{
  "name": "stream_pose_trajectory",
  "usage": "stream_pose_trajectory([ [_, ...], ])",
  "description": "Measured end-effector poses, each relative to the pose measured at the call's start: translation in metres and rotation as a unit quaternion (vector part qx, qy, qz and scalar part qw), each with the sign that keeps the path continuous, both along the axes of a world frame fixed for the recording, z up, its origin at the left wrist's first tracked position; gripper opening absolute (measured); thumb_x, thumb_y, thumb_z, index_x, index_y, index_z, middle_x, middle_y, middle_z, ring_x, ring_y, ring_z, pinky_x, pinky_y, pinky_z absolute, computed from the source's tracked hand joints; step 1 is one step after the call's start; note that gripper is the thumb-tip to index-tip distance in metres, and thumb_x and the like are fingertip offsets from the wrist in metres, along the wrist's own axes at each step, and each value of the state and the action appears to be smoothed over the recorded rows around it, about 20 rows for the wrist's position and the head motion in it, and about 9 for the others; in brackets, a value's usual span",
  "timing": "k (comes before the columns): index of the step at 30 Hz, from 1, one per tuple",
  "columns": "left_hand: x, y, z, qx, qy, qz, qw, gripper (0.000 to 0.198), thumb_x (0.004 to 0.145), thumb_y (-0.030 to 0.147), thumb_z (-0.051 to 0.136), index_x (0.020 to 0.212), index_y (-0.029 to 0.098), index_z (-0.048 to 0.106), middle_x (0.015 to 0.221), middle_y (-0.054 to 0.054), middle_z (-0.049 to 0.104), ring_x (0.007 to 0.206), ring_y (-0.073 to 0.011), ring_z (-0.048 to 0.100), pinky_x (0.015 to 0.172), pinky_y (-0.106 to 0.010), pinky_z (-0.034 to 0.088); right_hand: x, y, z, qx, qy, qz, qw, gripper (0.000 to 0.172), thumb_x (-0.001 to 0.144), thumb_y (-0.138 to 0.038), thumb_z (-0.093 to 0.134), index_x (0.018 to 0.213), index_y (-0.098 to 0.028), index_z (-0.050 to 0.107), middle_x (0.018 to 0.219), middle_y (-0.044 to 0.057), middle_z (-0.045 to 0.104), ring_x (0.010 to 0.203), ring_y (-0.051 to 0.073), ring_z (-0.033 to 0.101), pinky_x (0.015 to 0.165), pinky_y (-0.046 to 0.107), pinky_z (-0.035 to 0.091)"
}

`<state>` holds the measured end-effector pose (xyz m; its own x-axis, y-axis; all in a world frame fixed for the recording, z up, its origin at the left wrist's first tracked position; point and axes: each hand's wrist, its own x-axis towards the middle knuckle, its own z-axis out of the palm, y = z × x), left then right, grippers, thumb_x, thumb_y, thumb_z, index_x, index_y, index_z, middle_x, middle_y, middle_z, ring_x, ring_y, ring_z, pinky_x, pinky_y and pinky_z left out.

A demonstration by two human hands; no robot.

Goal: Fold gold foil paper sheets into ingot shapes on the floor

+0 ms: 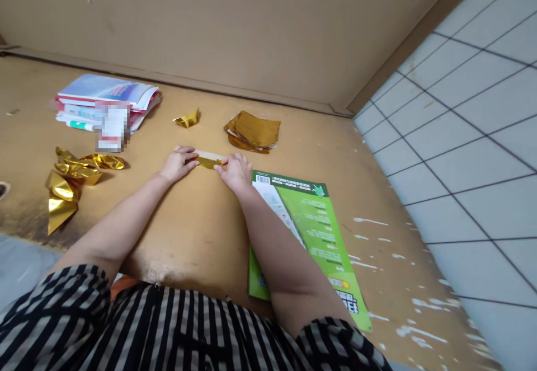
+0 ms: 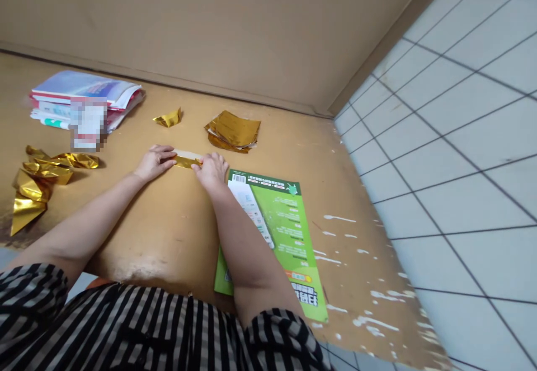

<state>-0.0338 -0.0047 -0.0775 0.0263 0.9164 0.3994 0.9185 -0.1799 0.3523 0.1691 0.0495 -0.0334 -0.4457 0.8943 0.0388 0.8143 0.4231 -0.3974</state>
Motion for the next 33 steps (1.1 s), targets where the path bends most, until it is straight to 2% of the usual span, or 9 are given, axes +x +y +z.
stream_pose_trajectory([
  [8, 0.002, 0.000, 0.004, -0.022, -0.007, 0.010, 1.000, 0.028, 0.084, 0.032, 0.067, 0.110, 0.021, 0.071, 0.118, -0.008, 0.068, 0.105, -0.0234, 0.060, 0.099, -0.045, 0.046, 0.000, 0.007, -0.008, -0.004, 0.016, 0.000, 1.000, 0.018, 0.082, -0.040, 0.063, 0.091, -0.025, 0.067, 0.107, 0.007, 0.058, 0.109, 0.028, 0.048, 0.091, 0.044, 0.035],
  [15, 0.004, -0.002, 0.008, -0.038, -0.003, -0.003, 0.999, 0.029, 0.087, 0.034, 0.061, 0.111, 0.021, 0.070, 0.118, -0.008, 0.065, 0.104, -0.0237, 0.057, 0.098, -0.043, 0.045, 0.000, 0.012, -0.012, 0.000, 0.020, -0.003, 1.000, 0.019, 0.079, -0.041, 0.065, 0.089, -0.025, 0.066, 0.104, 0.006, 0.057, 0.108, 0.029, 0.049, 0.091, 0.045, 0.036],
  [20, 0.010, -0.002, 0.007, -0.011, 0.028, -0.012, 0.999, 0.024, 0.090, 0.032, 0.055, 0.100, 0.018, 0.072, 0.111, -0.011, 0.064, 0.105, -0.0258, 0.055, 0.094, -0.042, 0.047, 0.001, 0.013, -0.014, 0.006, 0.017, -0.005, 1.000, 0.020, 0.078, -0.042, 0.065, 0.088, -0.025, 0.066, 0.104, 0.005, 0.057, 0.106, 0.028, 0.049, 0.090, 0.045, 0.036],
  [23, 0.018, -0.005, 0.008, -0.024, 0.044, -0.019, 0.999, 0.026, 0.093, 0.027, 0.048, 0.097, 0.014, 0.070, 0.106, -0.013, 0.063, 0.103, -0.0259, 0.055, 0.091, -0.040, 0.049, 0.002, 0.012, -0.013, 0.002, 0.012, -0.007, 1.000, 0.019, 0.078, -0.041, 0.065, 0.089, -0.025, 0.066, 0.105, 0.005, 0.058, 0.107, 0.028, 0.049, 0.091, 0.044, 0.036],
  [26, 0.028, -0.010, 0.009, -0.041, 0.055, -0.051, 0.996, 0.029, 0.095, 0.029, 0.044, 0.104, 0.013, 0.067, 0.109, -0.013, 0.062, 0.107, -0.0254, 0.055, 0.095, -0.039, 0.047, 0.003, 0.010, -0.012, 0.000, 0.012, -0.006, 1.000, 0.020, 0.079, -0.041, 0.064, 0.090, -0.025, 0.065, 0.106, 0.006, 0.058, 0.108, 0.028, 0.049, 0.091, 0.044, 0.036],
  [29, 0.041, -0.015, 0.009, -0.051, 0.073, -0.102, 0.991, 0.038, 0.095, 0.039, 0.046, 0.120, 0.015, 0.061, 0.126, -0.014, 0.056, 0.119, -0.0268, 0.049, 0.104, -0.041, 0.040, 0.005, 0.010, -0.013, 0.004, 0.008, 0.000, 1.000, 0.021, 0.080, -0.043, 0.063, 0.090, -0.025, 0.065, 0.106, 0.006, 0.059, 0.106, 0.029, 0.049, 0.090, 0.043, 0.037],
  [33, 0.053, -0.020, 0.010, -0.083, 0.092, -0.095, 0.988, 0.055, 0.094, 0.051, 0.046, 0.137, 0.018, 0.048, 0.141, -0.015, 0.046, 0.130, -0.0316, 0.040, 0.108, -0.046, 0.032, 0.008, 0.012, -0.016, 0.007, 0.007, 0.012, 1.000, 0.018, 0.081, -0.040, 0.062, 0.090, -0.025, 0.065, 0.106, 0.007, 0.059, 0.105, 0.029, 0.049, 0.089, 0.043, 0.037],
])
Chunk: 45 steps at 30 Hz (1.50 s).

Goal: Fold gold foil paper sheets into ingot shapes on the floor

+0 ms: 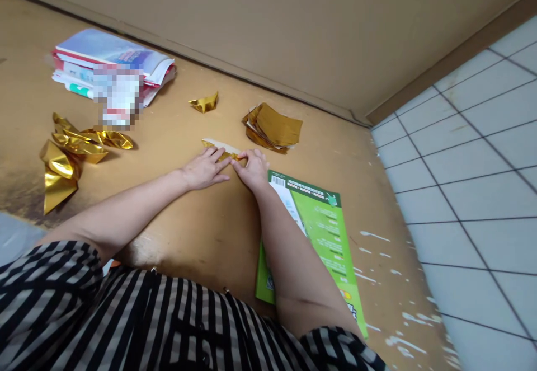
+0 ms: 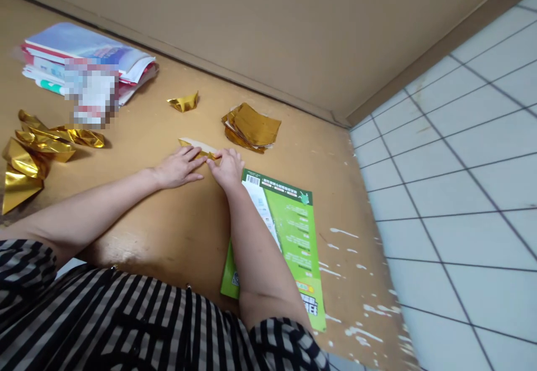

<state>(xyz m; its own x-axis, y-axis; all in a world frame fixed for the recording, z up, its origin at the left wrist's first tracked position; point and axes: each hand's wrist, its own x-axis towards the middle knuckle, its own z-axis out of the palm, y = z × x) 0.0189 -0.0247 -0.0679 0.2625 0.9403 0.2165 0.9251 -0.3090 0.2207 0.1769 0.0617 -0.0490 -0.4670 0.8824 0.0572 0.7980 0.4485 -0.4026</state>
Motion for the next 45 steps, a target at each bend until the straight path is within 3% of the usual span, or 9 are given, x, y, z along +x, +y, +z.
stream_pose_trajectory([
  [9, 0.005, -0.002, 0.005, -0.036, 0.024, 0.000, 0.999, 0.059, 0.093, 0.056, 0.044, 0.138, 0.018, 0.048, 0.142, -0.016, 0.045, 0.131, -0.0333, 0.037, 0.109, -0.046, 0.028, 0.003, 0.003, -0.002, -0.003, 0.008, -0.009, 1.000, 0.012, 0.084, -0.030, 0.055, 0.087, -0.025, 0.065, 0.104, 0.006, 0.062, 0.103, 0.027, 0.051, 0.088, 0.042, 0.037],
  [16, 0.006, -0.002, 0.005, -0.030, 0.024, -0.007, 0.999, 0.058, 0.093, 0.056, 0.044, 0.137, 0.018, 0.049, 0.141, -0.015, 0.046, 0.130, -0.0334, 0.037, 0.109, -0.045, 0.026, 0.003, 0.010, 0.000, -0.006, -0.005, -0.063, 0.998, 0.009, 0.081, -0.028, 0.055, 0.080, -0.023, 0.062, 0.098, 0.006, 0.063, 0.100, 0.026, 0.053, 0.086, 0.040, 0.038],
  [32, 0.011, -0.007, 0.018, -0.022, 0.090, 0.003, 0.996, 0.057, 0.094, 0.054, 0.043, 0.136, 0.015, 0.051, 0.137, -0.020, 0.049, 0.124, -0.0329, 0.044, 0.103, -0.042, 0.033, 0.004, 0.011, -0.003, 0.040, 0.012, -0.097, 0.994, 0.008, 0.079, -0.020, 0.048, 0.073, -0.022, 0.054, 0.087, 0.008, 0.064, 0.092, 0.026, 0.055, 0.081, 0.041, 0.038],
  [35, 0.012, -0.007, 0.019, -0.015, 0.093, 0.004, 0.996, 0.057, 0.094, 0.053, 0.044, 0.136, 0.016, 0.051, 0.135, -0.019, 0.051, 0.123, -0.0326, 0.045, 0.102, -0.042, 0.034, 0.005, 0.007, -0.005, 0.088, 0.036, -0.056, 0.994, 0.009, 0.079, -0.018, 0.048, 0.079, -0.021, 0.057, 0.091, 0.010, 0.064, 0.095, 0.027, 0.055, 0.084, 0.042, 0.039],
  [40, 0.011, -0.006, 0.016, -0.001, 0.090, -0.003, 0.996, 0.057, 0.093, 0.052, 0.046, 0.134, 0.014, 0.053, 0.130, -0.019, 0.054, 0.119, -0.0325, 0.047, 0.100, -0.043, 0.036, 0.001, 0.001, -0.014, 0.103, 0.070, 0.101, 0.987, 0.016, 0.082, -0.017, 0.044, 0.083, -0.022, 0.059, 0.088, 0.009, 0.064, 0.090, 0.025, 0.056, 0.086, 0.040, 0.043],
  [45, 0.010, -0.006, 0.013, 0.008, 0.068, -0.010, 0.998, 0.056, 0.093, 0.050, 0.049, 0.133, 0.012, 0.053, 0.129, -0.020, 0.054, 0.118, -0.0326, 0.048, 0.100, -0.044, 0.038, -0.002, 0.004, -0.021, 0.087, 0.059, 0.095, 0.990, 0.016, 0.082, -0.018, 0.045, 0.086, -0.022, 0.060, 0.091, 0.010, 0.064, 0.092, 0.027, 0.057, 0.085, 0.041, 0.045],
])
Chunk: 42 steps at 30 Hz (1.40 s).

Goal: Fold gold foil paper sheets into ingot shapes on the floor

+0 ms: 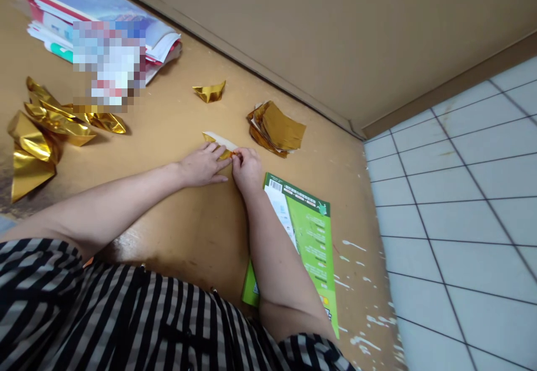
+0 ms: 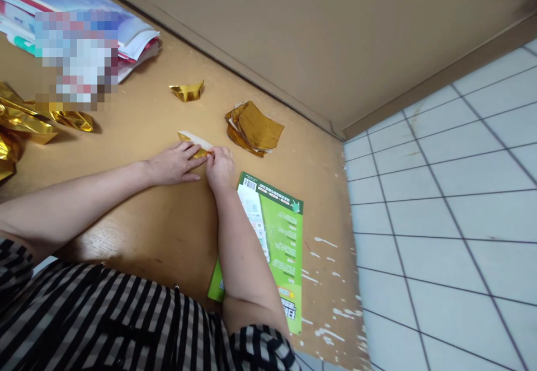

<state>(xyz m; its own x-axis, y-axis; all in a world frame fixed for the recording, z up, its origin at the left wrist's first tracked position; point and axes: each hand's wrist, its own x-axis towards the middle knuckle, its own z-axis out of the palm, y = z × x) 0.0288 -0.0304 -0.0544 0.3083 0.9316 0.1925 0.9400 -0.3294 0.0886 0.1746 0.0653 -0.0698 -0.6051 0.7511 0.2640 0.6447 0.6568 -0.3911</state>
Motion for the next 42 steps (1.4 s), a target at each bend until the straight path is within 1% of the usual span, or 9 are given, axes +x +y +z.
stream_pose_trajectory([
  [3, -0.002, 0.001, -0.003, 0.001, -0.027, -0.007, 1.000, 0.054, 0.091, 0.048, 0.053, 0.130, 0.012, 0.055, 0.129, -0.020, 0.054, 0.118, -0.0331, 0.049, 0.100, -0.046, 0.039, 0.000, 0.002, -0.001, -0.008, 0.003, -0.007, 1.000, 0.015, 0.082, -0.019, 0.046, 0.086, -0.023, 0.060, 0.091, 0.009, 0.064, 0.091, 0.026, 0.057, 0.085, 0.042, 0.045],
  [6, -0.011, 0.007, -0.010, 0.027, -0.098, -0.009, 0.995, 0.042, 0.091, 0.039, 0.054, 0.126, 0.016, 0.058, 0.127, -0.015, 0.057, 0.115, -0.0285, 0.053, 0.099, -0.043, 0.042, -0.001, 0.000, 0.000, -0.016, 0.001, -0.010, 1.000, 0.011, 0.082, -0.023, 0.049, 0.086, -0.023, 0.059, 0.091, 0.009, 0.064, 0.090, 0.026, 0.057, 0.084, 0.042, 0.046],
  [8, -0.021, 0.013, -0.014, 0.051, -0.157, 0.021, 0.986, 0.032, 0.091, 0.027, 0.052, 0.120, 0.017, 0.061, 0.121, -0.012, 0.060, 0.110, -0.0245, 0.056, 0.097, -0.041, 0.045, -0.001, -0.001, 0.002, -0.021, -0.002, -0.010, 1.000, 0.009, 0.082, -0.024, 0.051, 0.087, -0.023, 0.059, 0.092, 0.009, 0.063, 0.091, 0.027, 0.056, 0.085, 0.043, 0.045],
  [10, -0.034, 0.020, -0.018, 0.068, -0.196, 0.074, 0.975, 0.027, 0.089, 0.018, 0.050, 0.110, 0.015, 0.066, 0.113, -0.012, 0.063, 0.105, -0.0236, 0.058, 0.095, -0.040, 0.047, -0.002, -0.003, 0.004, -0.029, -0.006, -0.012, 1.000, 0.009, 0.082, -0.025, 0.052, 0.087, -0.023, 0.058, 0.093, 0.009, 0.063, 0.092, 0.027, 0.056, 0.086, 0.043, 0.045],
  [12, -0.045, 0.026, -0.020, 0.068, -0.216, 0.116, 0.967, 0.022, 0.086, 0.015, 0.050, 0.097, 0.015, 0.070, 0.102, -0.009, 0.065, 0.097, -0.0225, 0.060, 0.091, -0.039, 0.049, -0.002, -0.004, 0.006, -0.037, -0.010, -0.016, 0.999, 0.009, 0.081, -0.024, 0.052, 0.087, -0.023, 0.058, 0.094, 0.009, 0.063, 0.093, 0.027, 0.056, 0.086, 0.043, 0.044],
  [14, -0.053, 0.029, -0.022, 0.069, -0.228, 0.132, 0.962, 0.018, 0.084, 0.016, 0.054, 0.090, 0.017, 0.071, 0.097, -0.007, 0.065, 0.094, -0.0217, 0.061, 0.088, -0.038, 0.050, -0.003, -0.004, 0.007, -0.042, -0.012, -0.019, 0.999, 0.009, 0.081, -0.023, 0.052, 0.087, -0.023, 0.058, 0.094, 0.009, 0.063, 0.093, 0.027, 0.055, 0.086, 0.043, 0.044],
  [21, -0.052, 0.029, -0.023, 0.080, -0.217, 0.132, 0.964, 0.013, 0.081, 0.028, 0.065, 0.082, 0.017, 0.071, 0.094, -0.007, 0.063, 0.095, -0.0234, 0.057, 0.087, -0.038, 0.049, -0.002, -0.003, 0.005, -0.030, -0.013, -0.014, 0.999, 0.010, 0.081, -0.024, 0.052, 0.089, -0.022, 0.058, 0.094, 0.009, 0.063, 0.091, 0.027, 0.055, 0.085, 0.042, 0.043],
  [27, -0.050, 0.029, -0.022, 0.073, -0.195, 0.093, 0.974, 0.016, 0.085, 0.026, 0.060, 0.090, 0.018, 0.073, 0.092, -0.007, 0.063, 0.091, -0.0221, 0.056, 0.085, -0.037, 0.049, -0.001, -0.005, 0.007, -0.025, -0.023, -0.012, 0.999, 0.012, 0.082, -0.026, 0.052, 0.091, -0.022, 0.059, 0.096, 0.010, 0.063, 0.093, 0.027, 0.054, 0.084, 0.042, 0.043],
  [42, -0.050, 0.025, -0.015, 0.036, -0.173, 0.084, 0.981, 0.021, 0.087, 0.033, 0.060, 0.095, 0.020, 0.073, 0.095, -0.007, 0.060, 0.094, -0.0226, 0.053, 0.085, -0.037, 0.047, 0.000, -0.008, 0.008, -0.017, -0.027, -0.003, 0.999, 0.014, 0.084, -0.030, 0.053, 0.093, -0.022, 0.060, 0.096, 0.009, 0.062, 0.091, 0.027, 0.053, 0.084, 0.042, 0.043],
])
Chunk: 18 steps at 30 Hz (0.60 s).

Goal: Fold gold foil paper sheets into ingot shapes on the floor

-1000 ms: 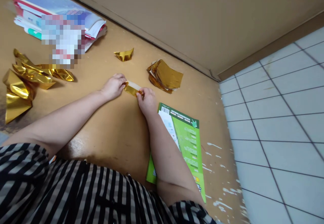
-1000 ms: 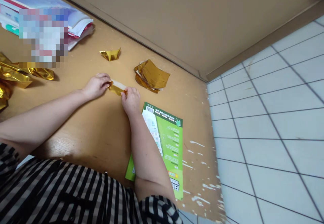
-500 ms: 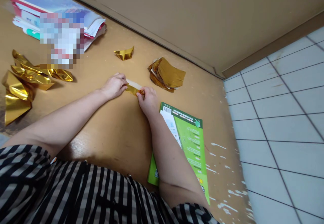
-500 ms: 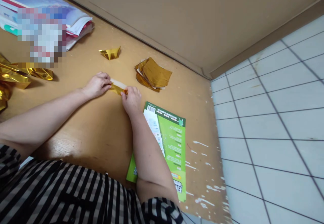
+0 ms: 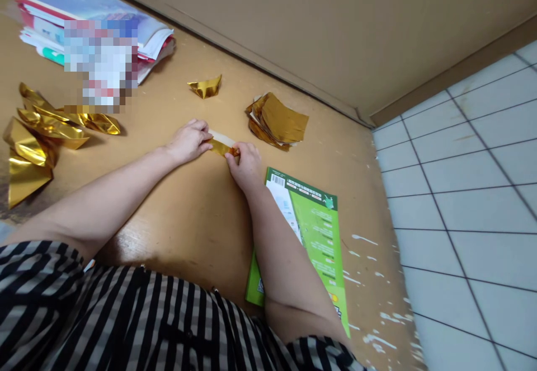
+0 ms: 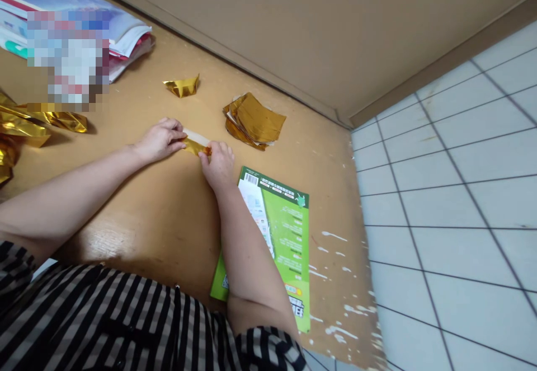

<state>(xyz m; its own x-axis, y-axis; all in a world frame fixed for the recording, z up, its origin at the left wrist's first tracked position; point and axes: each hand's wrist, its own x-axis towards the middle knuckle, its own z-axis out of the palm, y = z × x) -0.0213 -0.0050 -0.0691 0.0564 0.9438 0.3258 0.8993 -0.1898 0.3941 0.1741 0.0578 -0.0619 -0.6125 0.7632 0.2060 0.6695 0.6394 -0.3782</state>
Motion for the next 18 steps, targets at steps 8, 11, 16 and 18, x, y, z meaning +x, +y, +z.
stream_pose_trajectory([
  [8, 0.0009, -0.0008, 0.0013, -0.002, 0.009, -0.003, 1.000, 0.023, 0.088, 0.033, 0.058, 0.098, 0.019, 0.073, 0.096, -0.008, 0.058, 0.095, -0.0227, 0.051, 0.086, -0.037, 0.046, -0.0003, -0.0017, 0.0009, -0.004, 0.000, -0.007, 1.000, 0.014, 0.084, -0.031, 0.055, 0.093, -0.022, 0.060, 0.097, 0.009, 0.062, 0.092, 0.028, 0.053, 0.083, 0.042, 0.043],
  [11, 0.0002, -0.0007, 0.0016, -0.005, 0.009, -0.006, 1.000, 0.024, 0.088, 0.035, 0.058, 0.101, 0.020, 0.073, 0.097, -0.008, 0.057, 0.095, -0.0229, 0.051, 0.086, -0.037, 0.045, -0.0004, -0.0012, -0.0006, -0.005, -0.005, -0.011, 1.000, 0.014, 0.083, -0.030, 0.055, 0.094, -0.022, 0.060, 0.097, 0.009, 0.062, 0.093, 0.028, 0.054, 0.083, 0.042, 0.043],
  [16, -0.0023, 0.0003, 0.0009, -0.012, 0.001, -0.011, 1.000, 0.028, 0.087, 0.040, 0.060, 0.102, 0.020, 0.073, 0.097, -0.008, 0.057, 0.094, -0.0229, 0.050, 0.085, -0.037, 0.045, -0.0003, 0.0008, -0.0036, 0.001, 0.001, -0.009, 1.000, 0.013, 0.083, -0.032, 0.055, 0.093, -0.023, 0.059, 0.096, 0.009, 0.062, 0.092, 0.028, 0.053, 0.082, 0.042, 0.043],
  [18, -0.0029, 0.0006, 0.0004, -0.010, -0.003, -0.012, 1.000, 0.028, 0.087, 0.041, 0.059, 0.102, 0.020, 0.073, 0.097, -0.007, 0.057, 0.093, -0.0228, 0.050, 0.085, -0.037, 0.045, -0.0001, 0.0010, -0.0038, 0.002, 0.003, -0.007, 1.000, 0.013, 0.083, -0.032, 0.055, 0.093, -0.024, 0.059, 0.096, 0.008, 0.062, 0.091, 0.028, 0.053, 0.082, 0.043, 0.043],
])
